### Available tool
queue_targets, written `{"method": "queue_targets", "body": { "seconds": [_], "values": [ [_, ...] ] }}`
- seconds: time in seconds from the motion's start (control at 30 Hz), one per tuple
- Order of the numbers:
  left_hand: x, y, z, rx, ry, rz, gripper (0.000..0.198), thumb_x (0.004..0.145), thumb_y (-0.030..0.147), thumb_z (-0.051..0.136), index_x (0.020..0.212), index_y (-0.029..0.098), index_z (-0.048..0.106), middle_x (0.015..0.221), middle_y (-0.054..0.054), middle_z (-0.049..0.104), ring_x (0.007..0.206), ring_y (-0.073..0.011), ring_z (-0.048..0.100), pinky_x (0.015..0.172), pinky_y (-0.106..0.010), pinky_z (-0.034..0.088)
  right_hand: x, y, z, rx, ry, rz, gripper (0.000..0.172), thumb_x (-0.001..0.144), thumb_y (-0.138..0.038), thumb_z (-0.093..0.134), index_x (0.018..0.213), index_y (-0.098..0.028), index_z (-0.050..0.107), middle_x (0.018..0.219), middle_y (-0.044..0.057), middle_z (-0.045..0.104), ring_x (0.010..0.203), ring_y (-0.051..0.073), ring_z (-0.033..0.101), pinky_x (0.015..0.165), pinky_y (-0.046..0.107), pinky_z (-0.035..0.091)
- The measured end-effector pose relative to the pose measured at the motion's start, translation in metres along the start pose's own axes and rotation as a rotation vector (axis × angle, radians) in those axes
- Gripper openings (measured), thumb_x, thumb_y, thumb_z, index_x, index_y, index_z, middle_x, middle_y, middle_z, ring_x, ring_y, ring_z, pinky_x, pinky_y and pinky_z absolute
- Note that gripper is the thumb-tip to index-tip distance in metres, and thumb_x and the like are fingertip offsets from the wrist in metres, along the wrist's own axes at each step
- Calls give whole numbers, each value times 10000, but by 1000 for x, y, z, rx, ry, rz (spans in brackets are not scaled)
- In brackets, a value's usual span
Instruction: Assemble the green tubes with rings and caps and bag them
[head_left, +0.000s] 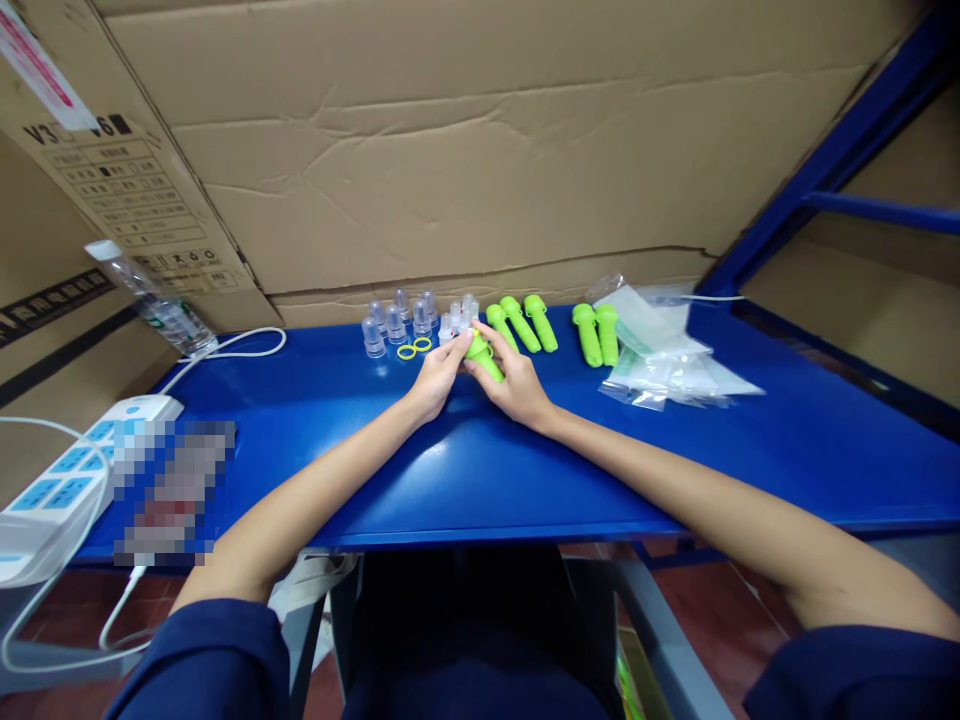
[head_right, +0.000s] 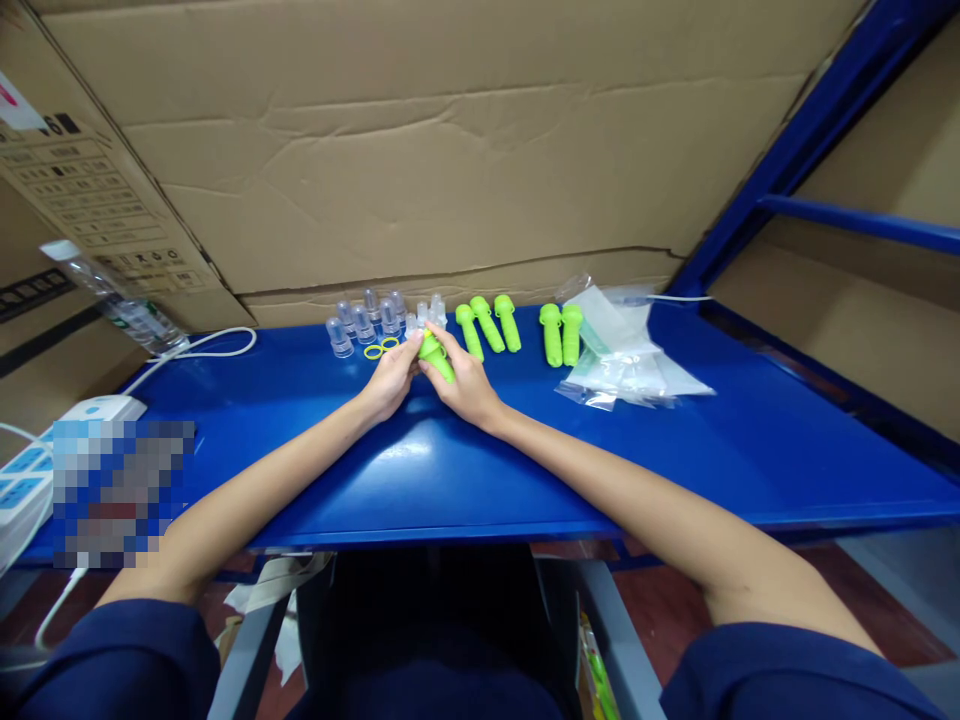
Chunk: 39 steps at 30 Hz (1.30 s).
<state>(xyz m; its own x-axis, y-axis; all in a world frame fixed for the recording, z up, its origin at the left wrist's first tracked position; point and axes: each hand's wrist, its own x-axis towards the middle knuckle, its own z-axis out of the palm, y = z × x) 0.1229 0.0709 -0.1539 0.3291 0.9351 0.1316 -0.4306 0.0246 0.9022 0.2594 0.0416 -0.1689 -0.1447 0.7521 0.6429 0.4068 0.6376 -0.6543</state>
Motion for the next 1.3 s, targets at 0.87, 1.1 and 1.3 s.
{"method": "queue_targets", "body": {
  "seconds": [0.87,1.1,1.3],
  "values": [
    [-3,5,3,-72,-10,-150,320,872,429,737,970,124,754,900,-86,786,969,-203,743,937,-299,527,1,7,3,56,49,35,470,906,-490,640,1255,-224,471,1164,152,701,1027,292,727,903,480,615],
    [-4,1,2,-31,-12,-120,299,855,387,760,997,124,758,888,-71,776,893,-176,728,865,-268,512,1,10,5,79,62,41,480,895,-499,656,1237,-227,457,1222,172,684,1119,303,703,964,502,596],
    [-5,-7,0,45,9,-52,269,858,340,757,1054,156,762,919,-38,772,824,-135,696,758,-221,483,1,10,5,104,62,59,519,905,-521,638,1291,-231,448,1229,179,683,1148,313,690,967,527,591]
  ]
}}
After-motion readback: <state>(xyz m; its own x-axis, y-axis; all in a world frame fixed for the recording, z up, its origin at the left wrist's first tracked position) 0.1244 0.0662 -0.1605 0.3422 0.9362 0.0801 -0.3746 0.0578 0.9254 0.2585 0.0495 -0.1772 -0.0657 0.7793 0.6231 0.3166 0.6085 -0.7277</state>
